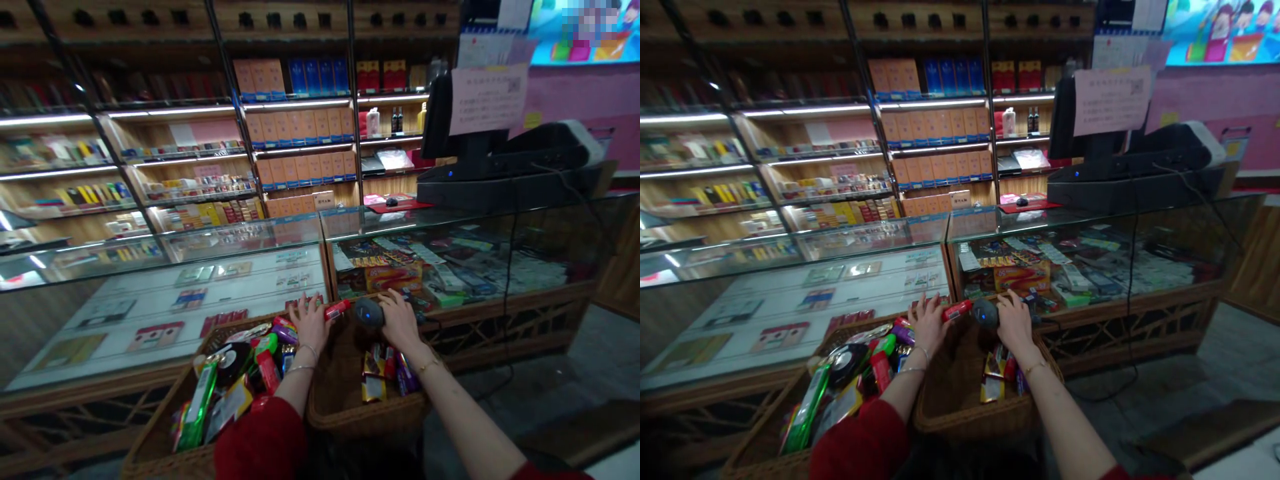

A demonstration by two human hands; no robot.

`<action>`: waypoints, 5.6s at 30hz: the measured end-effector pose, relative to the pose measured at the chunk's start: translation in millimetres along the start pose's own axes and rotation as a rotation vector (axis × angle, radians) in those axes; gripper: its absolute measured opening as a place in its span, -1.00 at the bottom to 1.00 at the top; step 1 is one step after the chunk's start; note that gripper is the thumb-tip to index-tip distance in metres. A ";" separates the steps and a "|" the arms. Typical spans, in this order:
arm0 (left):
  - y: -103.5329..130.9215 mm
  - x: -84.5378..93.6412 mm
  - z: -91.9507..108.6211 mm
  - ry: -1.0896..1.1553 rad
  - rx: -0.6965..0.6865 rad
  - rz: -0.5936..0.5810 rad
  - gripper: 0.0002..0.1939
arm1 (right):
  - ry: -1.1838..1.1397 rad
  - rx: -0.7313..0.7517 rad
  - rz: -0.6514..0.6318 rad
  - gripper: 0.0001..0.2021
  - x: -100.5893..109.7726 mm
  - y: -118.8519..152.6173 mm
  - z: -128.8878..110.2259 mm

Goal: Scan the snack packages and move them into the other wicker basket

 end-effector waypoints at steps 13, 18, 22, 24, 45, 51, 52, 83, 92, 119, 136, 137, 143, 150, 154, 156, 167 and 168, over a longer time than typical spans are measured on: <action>-2.1 2.7 -9.4 0.078 0.056 0.049 -0.64 | -0.032 0.019 0.059 -0.63 -17.4 0.9 -25.9; -1.9 2.5 -7.4 0.124 0.039 0.066 -0.63 | -0.034 0.045 0.089 -0.63 -20.6 3.8 -24.5; -2.8 0.4 -8.1 0.132 0.042 0.065 -0.63 | -0.034 0.055 0.118 -0.63 -20.2 5.7 -25.3; -3.0 0.0 -8.5 0.134 0.043 0.065 -0.62 | -0.033 0.052 0.123 -0.63 -19.5 6.5 -25.5; -4.9 -6.8 -8.9 0.124 0.040 0.063 -0.62 | -0.072 0.026 0.143 -0.69 -13.7 9.1 -20.9; -6.0 -8.7 -10.3 0.125 0.044 0.060 -0.61 | -0.071 0.033 0.136 -0.69 -18.9 9.7 -19.5; -5.9 -8.7 -10.3 0.123 0.044 0.061 -0.61 | -0.072 0.032 0.132 -0.69 -19.9 9.9 -19.0; -4.9 -10.5 -8.2 0.088 0.024 0.069 -0.61 | -0.120 0.061 0.160 -0.67 -15.1 11.7 -21.7; 2.0 0.4 -4.1 0.097 -0.001 0.064 -0.69 | -0.116 0.057 0.156 -0.66 -12.0 12.0 -23.1; -5.4 -12.9 -6.9 0.102 0.011 0.072 -0.62 | -0.142 0.073 0.147 -0.66 -10.9 13.4 -24.2; 0.4 -1.1 -5.0 0.106 0.014 0.086 -0.62 | -0.024 0.105 0.216 -0.53 -9.6 14.9 -27.4; 1.3 0.1 -4.6 0.103 0.008 0.092 -0.62 | -0.022 0.105 0.219 -0.53 -10.0 15.0 -27.1; 8.1 11.2 -0.8 0.084 -0.038 0.137 -0.61 | -0.028 0.101 0.237 -0.51 -14.3 15.7 -22.8; 11.5 26.5 2.1 0.067 -0.058 0.172 -0.64 | -0.032 0.109 0.268 -0.53 -14.1 16.9 -22.4; 9.2 33.1 -0.4 0.067 -0.029 0.194 -0.68 | -0.033 0.104 0.268 -0.52 -12.2 17.3 -23.4; 8.3 35.6 -2.0 0.074 -0.015 0.200 -0.67 | -0.037 0.100 0.271 -0.53 -10.9 17.7 -23.8; 16.0 50.0 -11.4 0.101 0.013 0.212 -0.64 | -0.029 0.102 0.283 -0.55 -10.8 20.4 -22.0; 16.7 51.1 -12.7 0.102 0.017 0.208 -0.63 | -0.028 0.106 0.288 -0.55 -10.5 20.8 -22.1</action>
Point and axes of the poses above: each hand's wrist, its own y-axis away from the middle knuckle, its own x-axis out of the back of the hand, z = x × y, the point moved 10 cm from there along -y, towards the middle knuckle, and after that the axes turned 14 degrees about x, right-handed, at the moved point
